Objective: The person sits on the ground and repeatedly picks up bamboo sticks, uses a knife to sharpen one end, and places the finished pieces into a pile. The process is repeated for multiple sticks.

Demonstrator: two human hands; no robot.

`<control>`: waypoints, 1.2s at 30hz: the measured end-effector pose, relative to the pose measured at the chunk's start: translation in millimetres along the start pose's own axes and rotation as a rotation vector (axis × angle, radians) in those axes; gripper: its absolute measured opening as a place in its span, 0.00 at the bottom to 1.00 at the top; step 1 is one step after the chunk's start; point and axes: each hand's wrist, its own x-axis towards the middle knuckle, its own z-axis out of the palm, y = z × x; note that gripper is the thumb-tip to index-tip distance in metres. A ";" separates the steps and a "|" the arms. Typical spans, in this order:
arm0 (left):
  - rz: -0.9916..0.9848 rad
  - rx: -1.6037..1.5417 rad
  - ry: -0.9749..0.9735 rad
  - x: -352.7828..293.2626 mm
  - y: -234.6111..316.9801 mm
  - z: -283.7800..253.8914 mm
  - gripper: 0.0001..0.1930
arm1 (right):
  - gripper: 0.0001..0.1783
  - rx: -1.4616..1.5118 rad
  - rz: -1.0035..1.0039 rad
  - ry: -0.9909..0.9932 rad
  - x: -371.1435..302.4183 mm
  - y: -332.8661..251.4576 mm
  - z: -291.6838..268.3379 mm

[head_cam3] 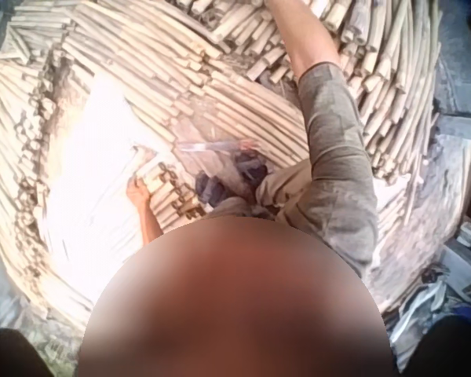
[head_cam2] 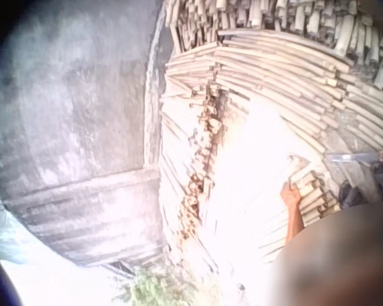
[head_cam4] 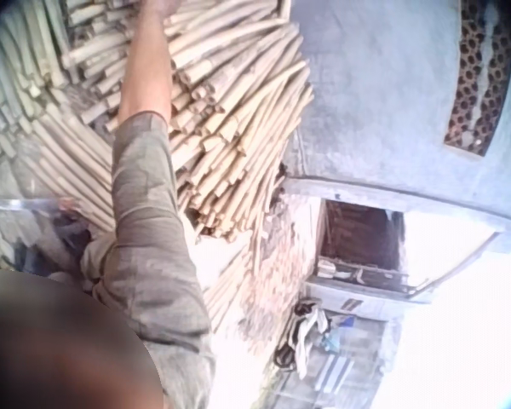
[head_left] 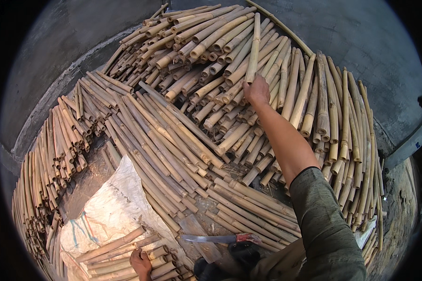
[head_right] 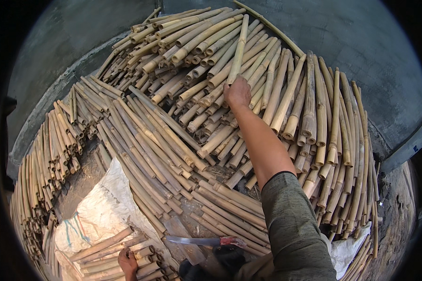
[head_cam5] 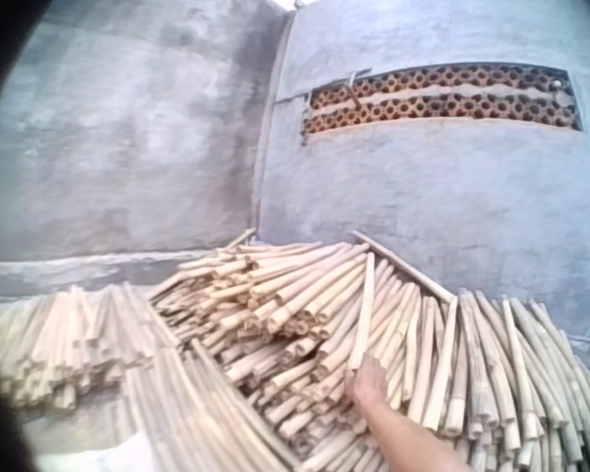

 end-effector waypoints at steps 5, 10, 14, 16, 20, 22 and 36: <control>-0.129 0.046 -0.050 0.3 3.4 -0.1 0.15 | 0.29 0.686 0.238 -0.154 -14.8 -5.4 -12.7; -0.132 -0.207 -0.037 -2.5 14.3 -12.2 0.16 | 0.24 1.681 0.233 -0.698 -139.1 -2.1 -42.0; -0.035 -0.251 0.141 4.3 28.7 -32.4 0.17 | 0.22 1.471 0.655 -0.658 -172.6 -4.7 -48.4; -0.060 -0.360 0.118 17.2 44.5 -55.3 0.19 | 0.19 1.075 0.545 -0.497 -198.7 -0.6 -51.8; -0.283 -0.687 0.061 53.7 111.3 -133.7 0.25 | 0.21 0.756 0.150 -0.513 -283.4 31.4 -73.4; -0.114 -0.857 0.160 71.3 156.2 -184.0 0.31 | 0.24 0.612 -0.249 -0.409 -324.8 47.7 -78.9; 0.027 -1.512 0.785 20.2 257.4 -359.9 0.14 | 0.36 0.032 -0.489 -0.894 -446.8 148.5 -86.4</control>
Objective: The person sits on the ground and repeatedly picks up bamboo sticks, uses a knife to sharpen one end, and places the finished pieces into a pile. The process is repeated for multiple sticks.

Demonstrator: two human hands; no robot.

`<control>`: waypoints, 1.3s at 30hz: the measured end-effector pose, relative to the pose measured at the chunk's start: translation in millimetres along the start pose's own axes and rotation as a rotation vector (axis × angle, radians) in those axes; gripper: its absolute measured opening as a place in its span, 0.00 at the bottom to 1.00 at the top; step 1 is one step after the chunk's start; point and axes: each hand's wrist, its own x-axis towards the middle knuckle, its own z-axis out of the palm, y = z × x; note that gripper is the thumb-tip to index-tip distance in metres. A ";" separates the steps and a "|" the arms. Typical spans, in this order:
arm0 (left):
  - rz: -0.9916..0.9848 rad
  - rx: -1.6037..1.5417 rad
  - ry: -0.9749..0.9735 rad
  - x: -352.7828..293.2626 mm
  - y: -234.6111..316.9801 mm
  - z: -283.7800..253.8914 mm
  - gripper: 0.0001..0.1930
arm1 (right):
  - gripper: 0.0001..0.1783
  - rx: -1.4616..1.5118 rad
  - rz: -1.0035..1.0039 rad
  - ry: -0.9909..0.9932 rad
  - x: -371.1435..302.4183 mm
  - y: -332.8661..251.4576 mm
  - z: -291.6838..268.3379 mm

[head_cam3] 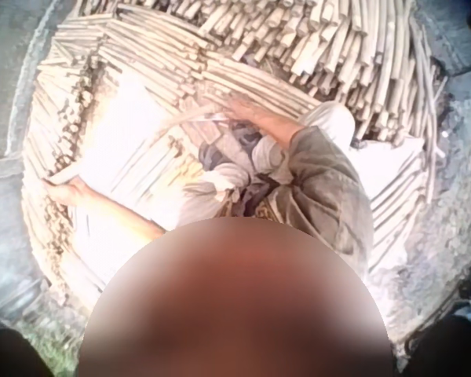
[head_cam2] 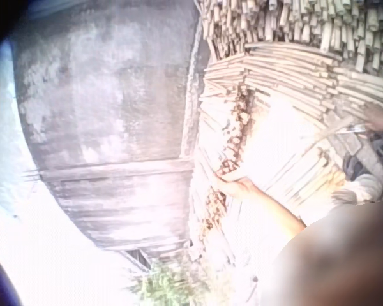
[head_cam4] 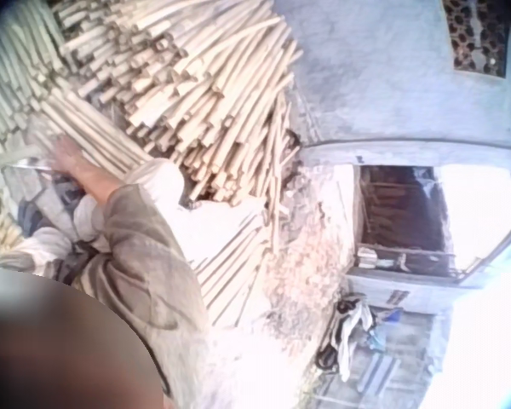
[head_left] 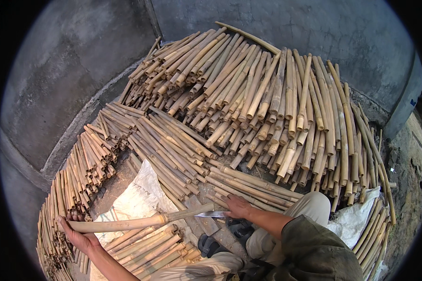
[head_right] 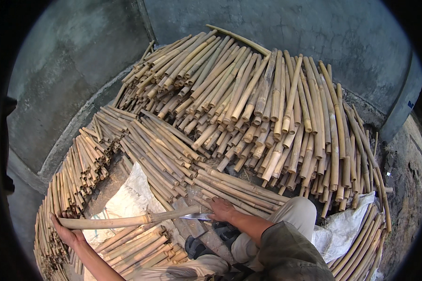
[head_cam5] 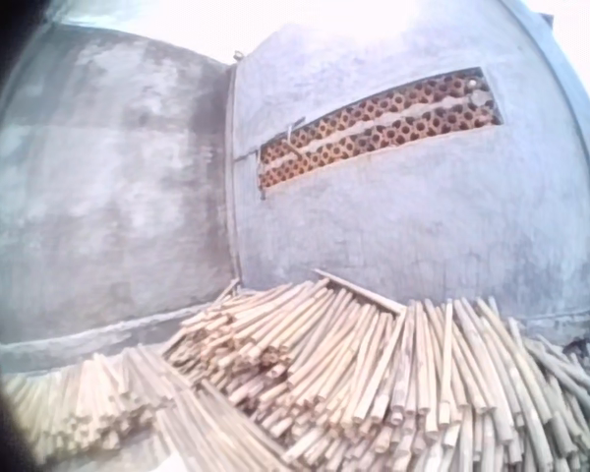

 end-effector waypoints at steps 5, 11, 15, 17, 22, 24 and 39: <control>0.119 0.082 0.001 -45.0 14.0 13.1 0.13 | 0.30 -0.257 0.159 -0.240 -17.1 42.5 60.2; 0.231 0.097 0.003 -71.8 8.9 21.7 0.14 | 0.31 -0.217 0.193 -0.192 -15.2 45.2 72.7; 0.251 0.082 0.135 -74.6 21.2 21.8 0.19 | 0.21 -0.089 0.232 -0.337 -5.9 22.7 43.8; 0.281 0.087 0.094 -75.6 26.0 21.1 0.24 | 0.15 0.313 0.343 -0.486 -2.0 9.7 26.0; 0.275 0.140 0.115 -79.6 39.8 15.2 0.38 | 0.12 1.156 0.566 -0.385 -9.8 -25.8 -12.4; 0.343 0.208 0.026 -85.5 39.7 12.0 0.33 | 0.10 1.176 0.545 -0.168 -17.6 -39.6 -24.3; 0.236 0.115 -0.257 -121.0 50.1 20.5 0.14 | 0.14 0.577 -0.104 0.016 -71.2 -169.8 -2.6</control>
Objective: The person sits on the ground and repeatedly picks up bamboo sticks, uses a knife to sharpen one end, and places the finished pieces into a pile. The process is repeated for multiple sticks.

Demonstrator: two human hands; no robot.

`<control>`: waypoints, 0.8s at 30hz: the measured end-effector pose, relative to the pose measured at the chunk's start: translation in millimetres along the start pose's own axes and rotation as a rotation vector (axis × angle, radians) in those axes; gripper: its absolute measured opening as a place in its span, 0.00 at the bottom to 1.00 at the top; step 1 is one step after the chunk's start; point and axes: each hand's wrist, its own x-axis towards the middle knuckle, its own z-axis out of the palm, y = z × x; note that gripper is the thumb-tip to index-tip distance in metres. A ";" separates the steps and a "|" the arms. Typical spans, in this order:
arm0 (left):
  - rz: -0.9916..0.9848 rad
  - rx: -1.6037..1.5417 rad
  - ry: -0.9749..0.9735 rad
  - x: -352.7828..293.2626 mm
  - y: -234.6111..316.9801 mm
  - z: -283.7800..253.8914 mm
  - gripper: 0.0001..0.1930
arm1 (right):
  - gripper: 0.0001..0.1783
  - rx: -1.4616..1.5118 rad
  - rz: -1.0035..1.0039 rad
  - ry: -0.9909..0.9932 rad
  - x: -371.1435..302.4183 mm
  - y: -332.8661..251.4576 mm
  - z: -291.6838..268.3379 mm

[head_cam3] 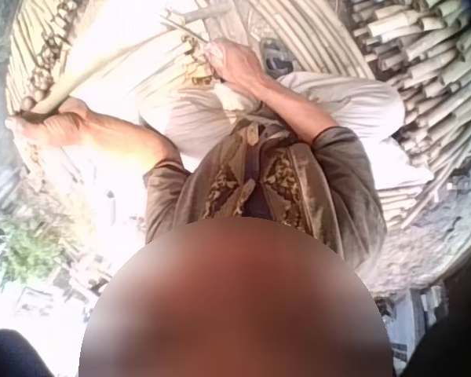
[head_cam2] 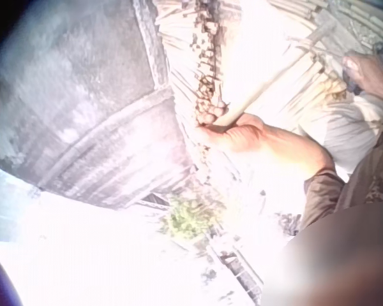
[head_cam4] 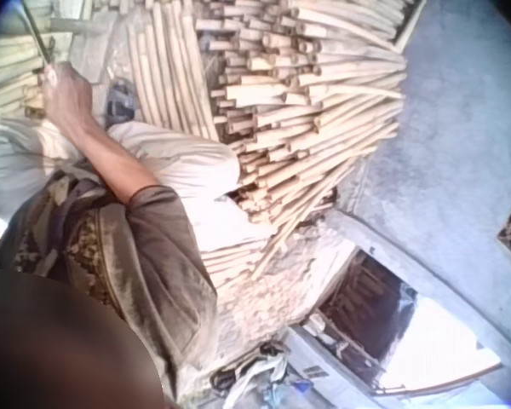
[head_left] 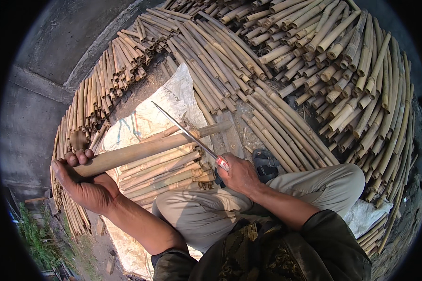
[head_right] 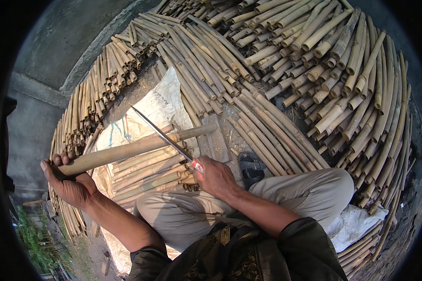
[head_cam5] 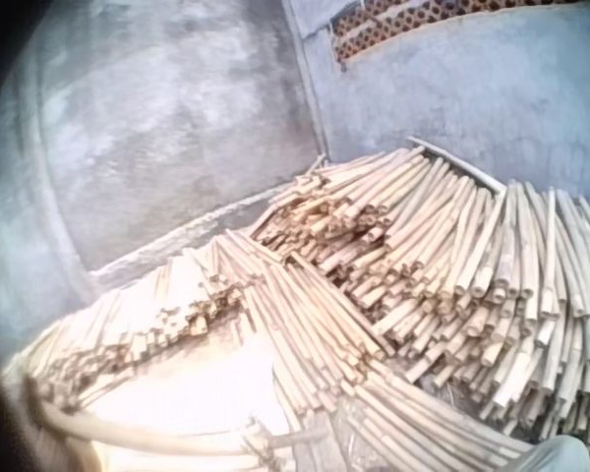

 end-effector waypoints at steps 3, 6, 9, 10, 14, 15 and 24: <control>-0.002 0.008 0.057 -12.3 1.5 10.4 0.15 | 0.14 0.092 -0.049 -0.048 10.2 -13.9 19.6; 0.037 0.044 0.057 -23.1 5.7 18.9 0.16 | 0.13 0.132 0.077 -0.084 30.9 -12.8 27.0; 0.089 0.096 0.149 -29.8 6.8 22.8 0.15 | 0.14 -0.023 0.201 0.036 39.0 -7.1 28.3; 0.082 0.082 0.154 -30.1 7.6 22.7 0.16 | 0.14 -0.020 0.141 0.072 36.7 -7.2 30.3; 0.066 0.094 0.153 -30.4 5.6 19.3 0.16 | 0.14 0.072 -0.159 -0.061 37.6 -5.0 29.9; 0.061 0.095 0.141 -30.2 6.6 17.8 0.16 | 0.14 0.047 -0.027 0.027 38.4 -4.6 29.7; -0.003 -0.171 -0.224 -31.0 11.5 -1.3 0.18 | 0.14 0.007 0.019 -0.008 46.3 19.3 29.4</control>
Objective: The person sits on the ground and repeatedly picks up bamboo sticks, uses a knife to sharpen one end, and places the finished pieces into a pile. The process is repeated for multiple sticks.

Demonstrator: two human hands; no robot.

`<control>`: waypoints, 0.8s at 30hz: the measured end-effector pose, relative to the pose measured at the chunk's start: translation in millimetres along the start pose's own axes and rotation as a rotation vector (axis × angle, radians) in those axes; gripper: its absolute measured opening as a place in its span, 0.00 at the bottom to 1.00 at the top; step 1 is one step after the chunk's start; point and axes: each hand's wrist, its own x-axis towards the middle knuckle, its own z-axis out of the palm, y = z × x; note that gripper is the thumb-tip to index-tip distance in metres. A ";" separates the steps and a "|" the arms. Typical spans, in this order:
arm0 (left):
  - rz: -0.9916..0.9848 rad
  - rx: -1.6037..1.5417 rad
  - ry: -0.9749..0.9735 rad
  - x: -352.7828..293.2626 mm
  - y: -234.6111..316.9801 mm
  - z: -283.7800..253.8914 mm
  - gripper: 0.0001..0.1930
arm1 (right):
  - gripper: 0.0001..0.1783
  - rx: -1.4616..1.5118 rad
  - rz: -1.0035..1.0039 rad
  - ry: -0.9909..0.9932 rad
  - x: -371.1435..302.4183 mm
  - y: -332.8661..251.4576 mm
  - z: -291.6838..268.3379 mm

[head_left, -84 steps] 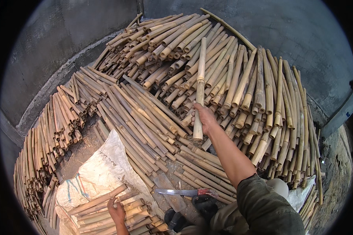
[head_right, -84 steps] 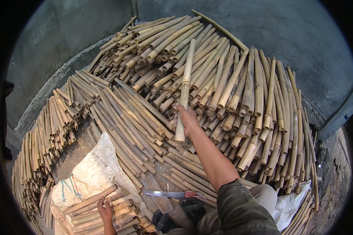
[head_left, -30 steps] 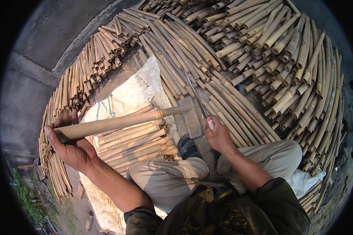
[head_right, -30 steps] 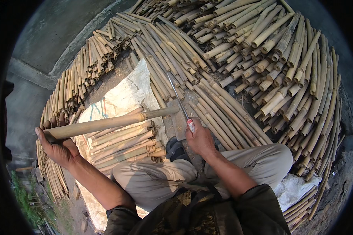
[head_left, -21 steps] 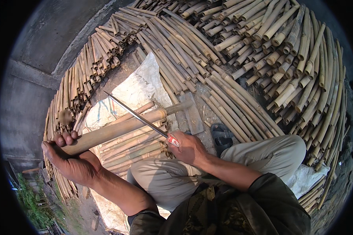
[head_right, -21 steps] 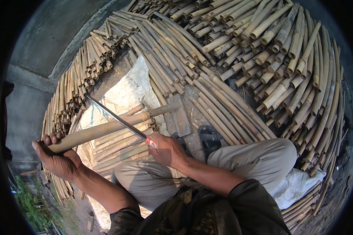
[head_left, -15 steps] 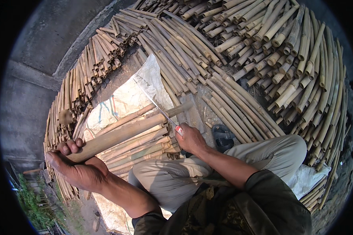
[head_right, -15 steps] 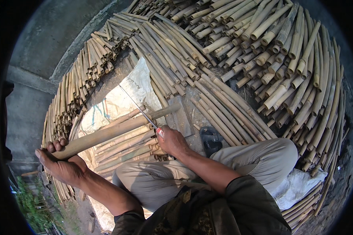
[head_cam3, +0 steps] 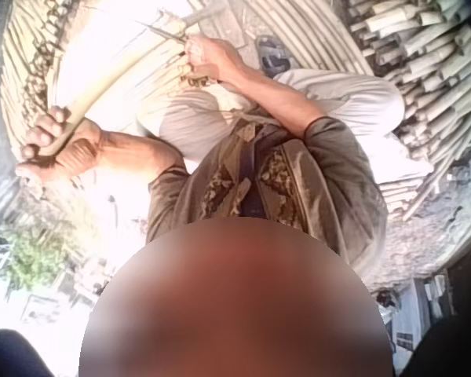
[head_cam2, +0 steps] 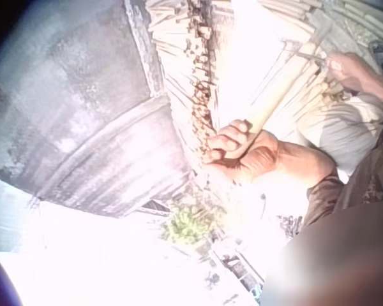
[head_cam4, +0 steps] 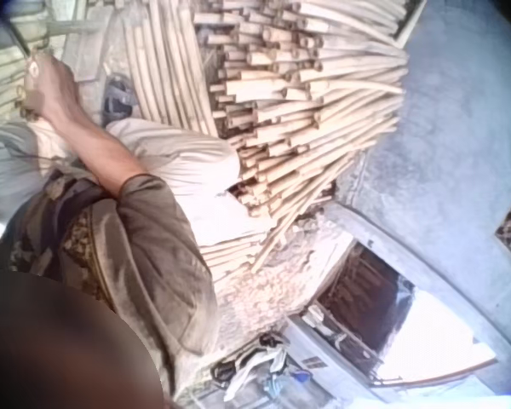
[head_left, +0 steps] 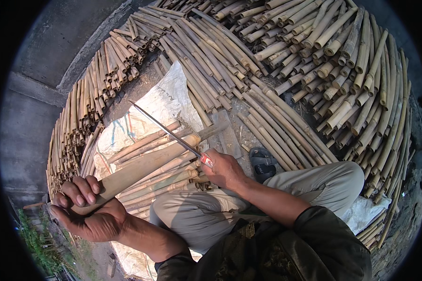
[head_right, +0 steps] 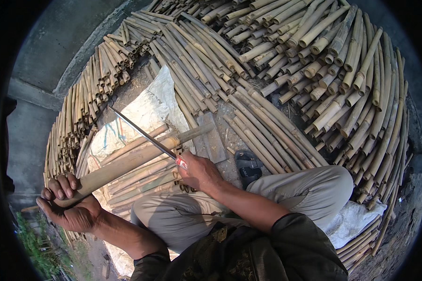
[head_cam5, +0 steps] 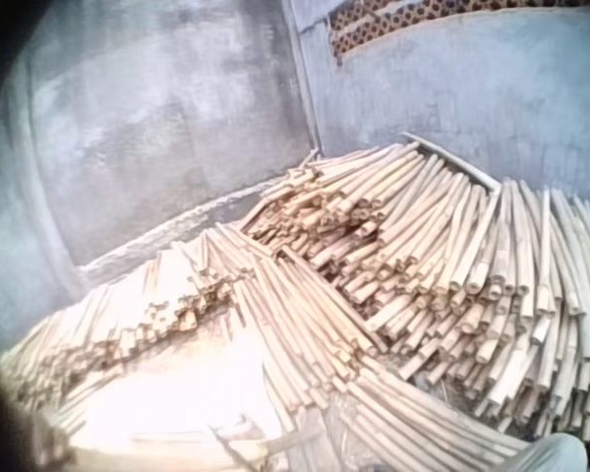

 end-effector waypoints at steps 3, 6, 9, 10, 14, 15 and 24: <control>-0.007 -0.046 -0.058 3.3 2.1 -4.5 0.19 | 0.15 -0.057 0.055 0.107 3.0 0.5 3.6; 0.005 -0.049 -0.081 3.1 1.1 -6.3 0.18 | 0.15 -0.090 0.134 0.099 5.6 1.2 1.6; 0.007 -0.170 -0.187 1.2 1.4 -8.5 0.18 | 0.15 -0.032 0.060 -0.110 2.8 2.4 -0.6; -0.010 -0.144 -0.208 1.6 1.3 -9.1 0.19 | 0.15 0.009 -0.002 -0.002 1.8 1.8 -0.9; -0.038 -0.214 -0.298 4.0 3.1 -12.9 0.20 | 0.16 -0.040 0.129 0.174 2.0 -0.2 -2.1; -0.056 -0.236 -0.319 5.0 3.6 -13.9 0.20 | 0.16 -0.052 0.147 0.077 2.6 -0.1 -3.3; 0.038 -0.238 -0.372 0.5 3.9 -22.5 0.19 | 0.15 -0.061 0.124 0.079 -0.7 -4.0 -13.2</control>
